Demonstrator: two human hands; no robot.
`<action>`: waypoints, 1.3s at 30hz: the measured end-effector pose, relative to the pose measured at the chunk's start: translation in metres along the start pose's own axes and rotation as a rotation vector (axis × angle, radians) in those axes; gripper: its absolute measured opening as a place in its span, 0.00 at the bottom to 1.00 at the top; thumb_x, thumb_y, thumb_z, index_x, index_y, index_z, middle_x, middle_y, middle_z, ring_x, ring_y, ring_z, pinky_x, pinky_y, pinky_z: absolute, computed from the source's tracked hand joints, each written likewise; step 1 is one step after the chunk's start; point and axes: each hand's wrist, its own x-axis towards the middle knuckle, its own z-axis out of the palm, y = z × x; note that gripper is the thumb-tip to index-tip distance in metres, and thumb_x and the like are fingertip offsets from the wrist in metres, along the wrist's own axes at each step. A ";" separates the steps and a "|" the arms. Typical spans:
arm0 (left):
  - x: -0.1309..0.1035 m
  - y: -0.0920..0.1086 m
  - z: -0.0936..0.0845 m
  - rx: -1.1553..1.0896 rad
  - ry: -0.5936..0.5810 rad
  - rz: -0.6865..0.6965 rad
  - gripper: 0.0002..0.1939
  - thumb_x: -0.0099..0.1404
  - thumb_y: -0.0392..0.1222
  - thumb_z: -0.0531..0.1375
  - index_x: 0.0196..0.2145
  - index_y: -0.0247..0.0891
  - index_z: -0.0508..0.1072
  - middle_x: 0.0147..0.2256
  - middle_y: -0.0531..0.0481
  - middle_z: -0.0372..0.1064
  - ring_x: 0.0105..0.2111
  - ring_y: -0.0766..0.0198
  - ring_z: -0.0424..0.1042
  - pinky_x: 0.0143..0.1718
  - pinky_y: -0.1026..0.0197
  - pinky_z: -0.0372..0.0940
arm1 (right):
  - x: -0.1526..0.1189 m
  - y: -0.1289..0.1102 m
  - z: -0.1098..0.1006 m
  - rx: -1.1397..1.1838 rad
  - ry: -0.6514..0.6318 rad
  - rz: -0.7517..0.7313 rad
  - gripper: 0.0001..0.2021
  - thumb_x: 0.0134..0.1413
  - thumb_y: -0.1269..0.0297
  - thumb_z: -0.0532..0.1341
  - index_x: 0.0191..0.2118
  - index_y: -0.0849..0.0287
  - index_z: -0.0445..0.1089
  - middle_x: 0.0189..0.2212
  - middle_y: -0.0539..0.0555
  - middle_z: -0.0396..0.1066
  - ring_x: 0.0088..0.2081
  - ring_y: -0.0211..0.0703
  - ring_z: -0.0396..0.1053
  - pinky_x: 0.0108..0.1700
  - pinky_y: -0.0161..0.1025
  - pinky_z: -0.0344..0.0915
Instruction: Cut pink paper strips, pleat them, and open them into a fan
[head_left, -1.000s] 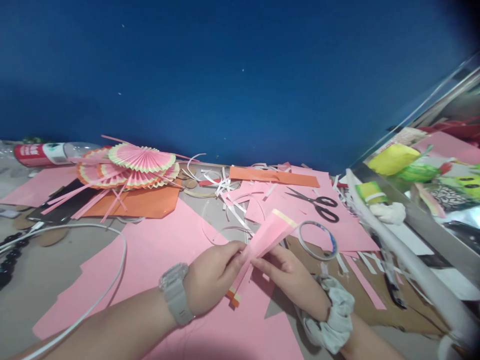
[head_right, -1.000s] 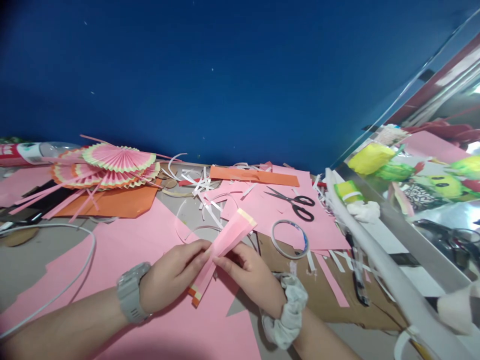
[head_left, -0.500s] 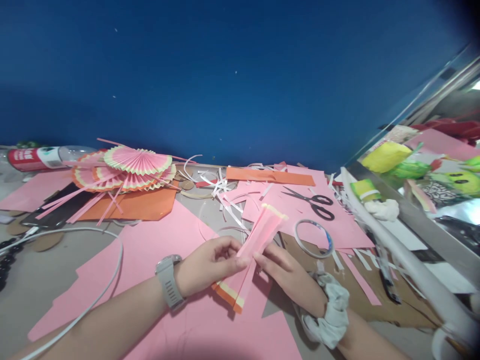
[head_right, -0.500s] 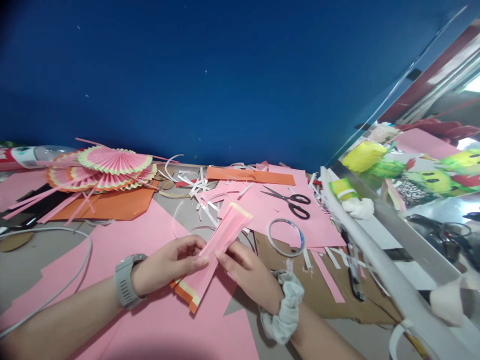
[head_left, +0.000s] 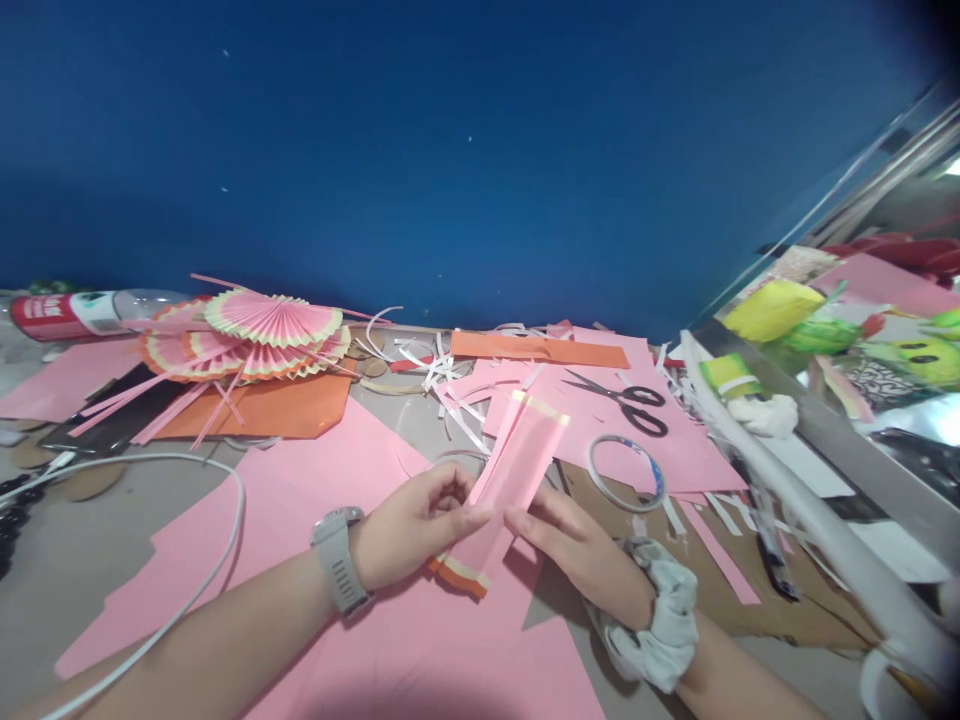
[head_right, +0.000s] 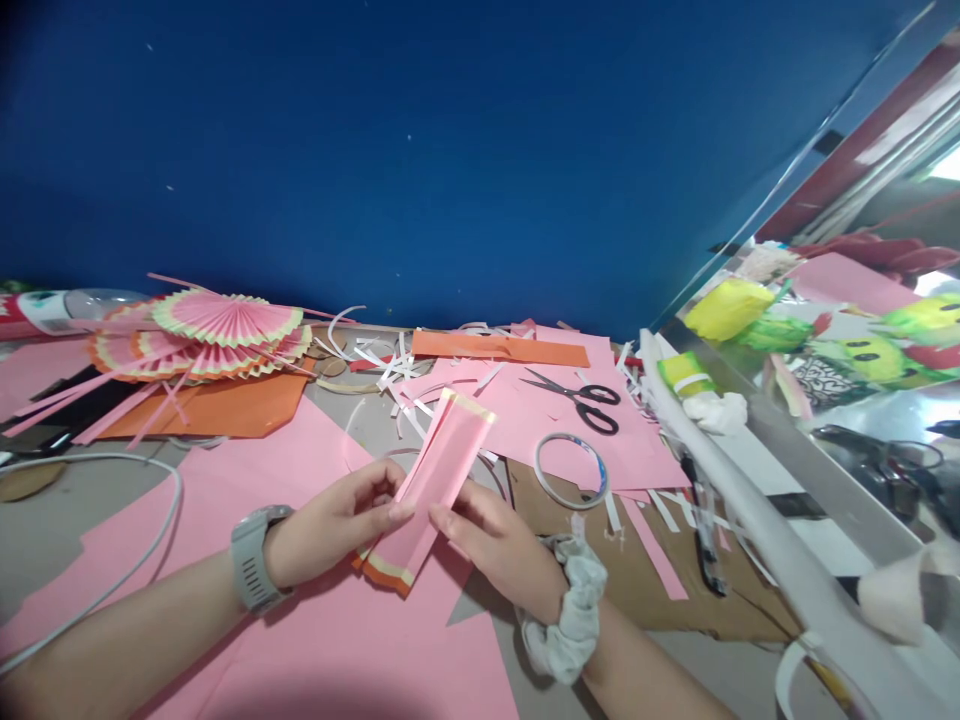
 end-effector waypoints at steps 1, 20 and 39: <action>0.001 0.001 0.000 -0.021 -0.002 0.009 0.08 0.61 0.43 0.57 0.30 0.36 0.63 0.28 0.55 0.58 0.28 0.71 0.59 0.30 0.66 0.57 | 0.000 0.000 0.000 0.022 -0.003 0.000 0.14 0.59 0.64 0.54 0.50 0.52 0.65 0.46 0.50 0.68 0.48 0.43 0.64 0.51 0.40 0.61; 0.003 0.006 -0.001 -0.077 -0.154 0.050 0.15 0.63 0.41 0.56 0.45 0.31 0.70 0.42 0.42 0.71 0.42 0.56 0.69 0.47 0.54 0.62 | -0.002 -0.001 0.008 -0.547 0.075 -0.188 0.16 0.61 0.64 0.49 0.53 0.53 0.61 0.50 0.53 0.65 0.52 0.44 0.61 0.54 0.42 0.56; 0.003 0.003 -0.001 -0.097 0.004 -0.126 0.12 0.57 0.44 0.61 0.31 0.29 0.72 0.25 0.46 0.72 0.26 0.62 0.71 0.31 0.59 0.68 | -0.002 -0.009 -0.007 -0.605 0.292 -0.079 0.08 0.62 0.62 0.48 0.35 0.55 0.62 0.30 0.48 0.67 0.33 0.39 0.66 0.36 0.35 0.60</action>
